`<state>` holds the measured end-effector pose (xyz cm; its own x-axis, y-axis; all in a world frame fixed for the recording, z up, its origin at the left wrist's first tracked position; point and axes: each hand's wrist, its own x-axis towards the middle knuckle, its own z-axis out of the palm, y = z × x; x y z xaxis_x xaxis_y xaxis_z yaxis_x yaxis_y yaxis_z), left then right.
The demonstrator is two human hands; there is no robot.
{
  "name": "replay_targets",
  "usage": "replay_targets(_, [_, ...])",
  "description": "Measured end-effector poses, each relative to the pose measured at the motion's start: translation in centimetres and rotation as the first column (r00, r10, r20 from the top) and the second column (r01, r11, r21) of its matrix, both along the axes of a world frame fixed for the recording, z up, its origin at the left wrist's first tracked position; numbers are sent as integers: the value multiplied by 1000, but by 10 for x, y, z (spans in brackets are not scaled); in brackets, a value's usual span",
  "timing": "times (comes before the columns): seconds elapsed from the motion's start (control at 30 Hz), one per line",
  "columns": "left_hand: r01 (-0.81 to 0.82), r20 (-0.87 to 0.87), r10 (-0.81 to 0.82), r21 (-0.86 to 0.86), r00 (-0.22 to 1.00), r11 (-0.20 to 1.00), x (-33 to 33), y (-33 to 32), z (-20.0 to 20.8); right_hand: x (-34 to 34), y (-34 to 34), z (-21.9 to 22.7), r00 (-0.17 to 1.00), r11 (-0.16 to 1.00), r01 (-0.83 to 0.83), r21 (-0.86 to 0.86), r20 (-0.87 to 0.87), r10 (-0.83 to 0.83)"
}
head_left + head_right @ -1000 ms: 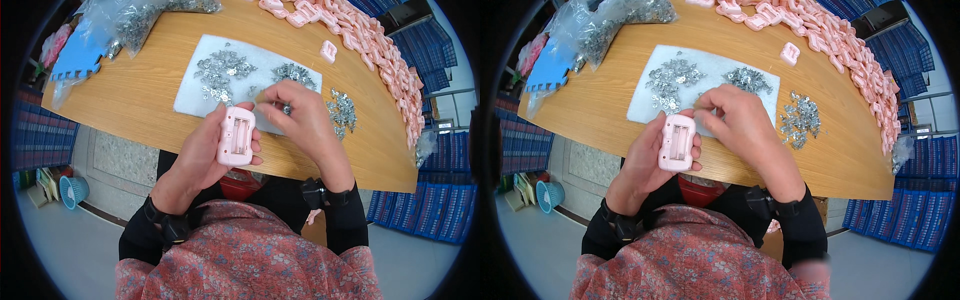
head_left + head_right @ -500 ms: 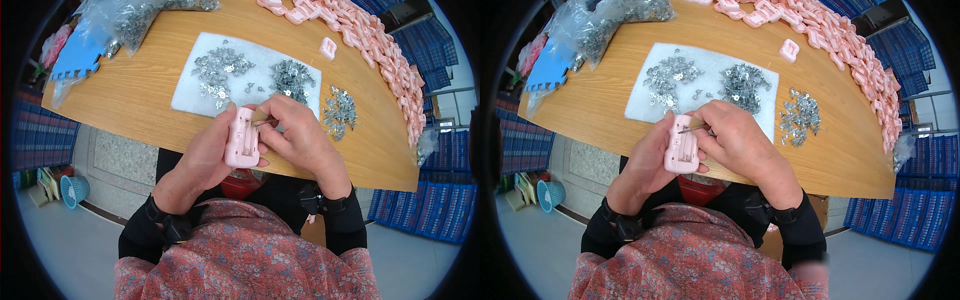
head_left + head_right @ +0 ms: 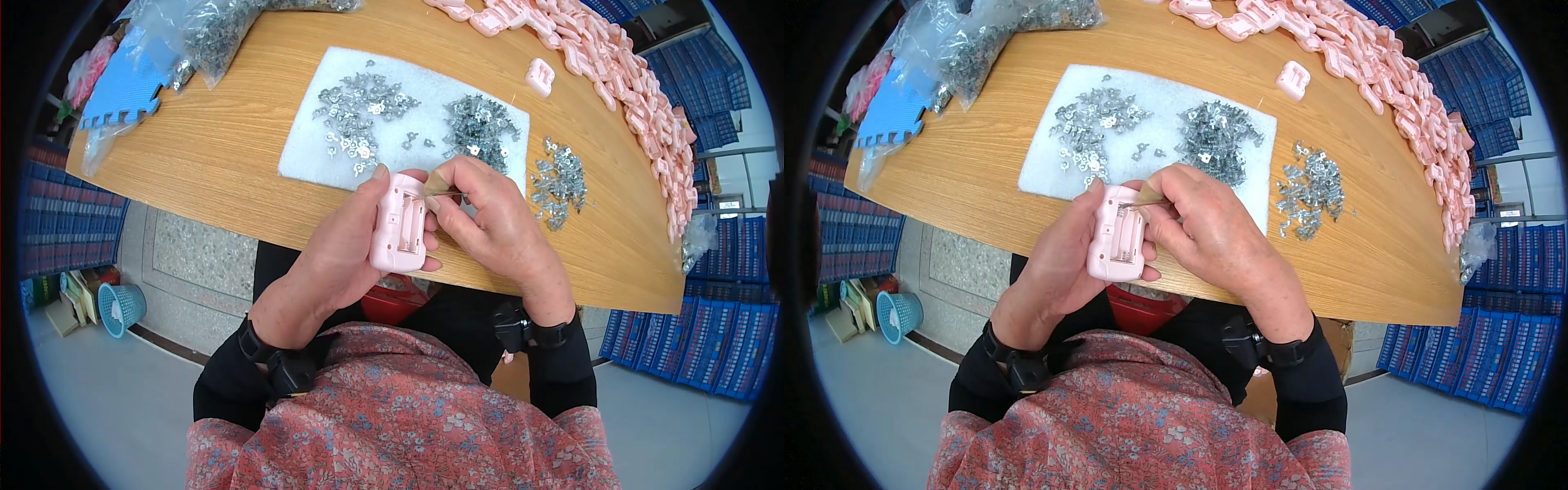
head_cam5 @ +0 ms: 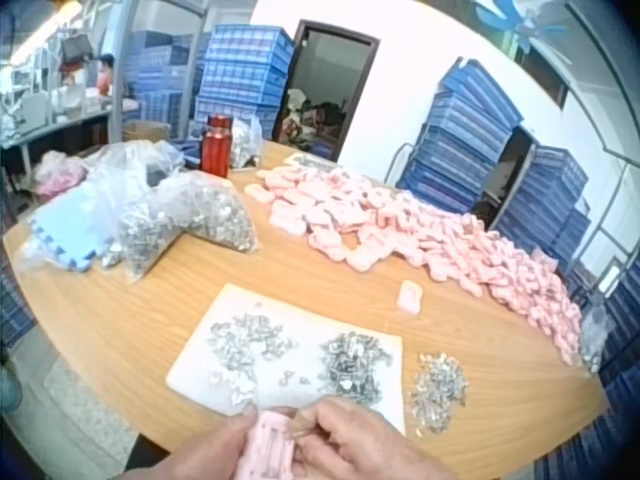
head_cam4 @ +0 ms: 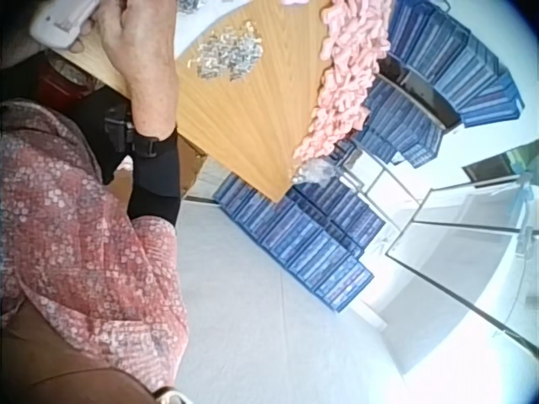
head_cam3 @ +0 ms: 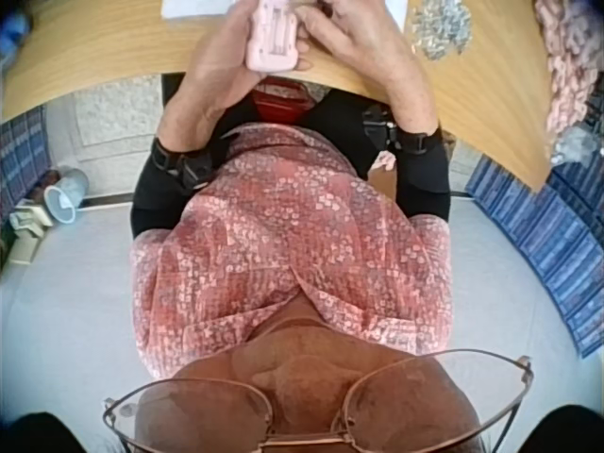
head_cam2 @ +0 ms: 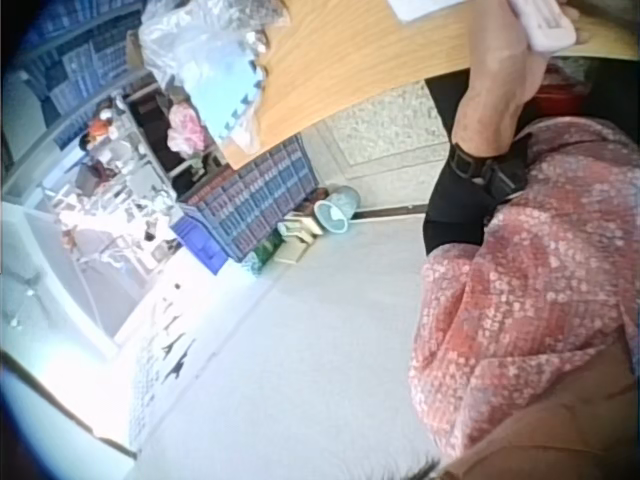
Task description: The person assembles small pink plastic parts by inserting metal components into them using a thin metal tool. They pick up parts from a pile on the table, insert the metal pieces, and place the finished items aside.
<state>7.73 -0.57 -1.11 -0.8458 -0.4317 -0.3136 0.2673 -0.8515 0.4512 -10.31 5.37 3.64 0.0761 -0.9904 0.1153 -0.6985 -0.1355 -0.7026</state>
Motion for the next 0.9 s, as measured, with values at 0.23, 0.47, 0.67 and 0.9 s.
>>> replay_targets(0.23, [2, 40, 0, -35, 999, 999, -4, 2, 3, 18, 6, -7, 992, 990, 105, -98, -64, -112])
replay_targets(0.47, [-3, -6, 3, 8, 1000, 1000, -2, 2, -3, 18, 16, 0, 958, 946, 285, -157, 8, -287])
replay_targets(0.67, [76, -40, -84, -158, 996, 985, 0, 3, -1, 16, 17, 2, 857, 934, 220, 280, 403, -323])
replay_targets(0.9, [116, 245, 16, -513, 969, 851, 8, 5, 2, 3, 18, -8, 740, 886, 119, 449, 555, -381])
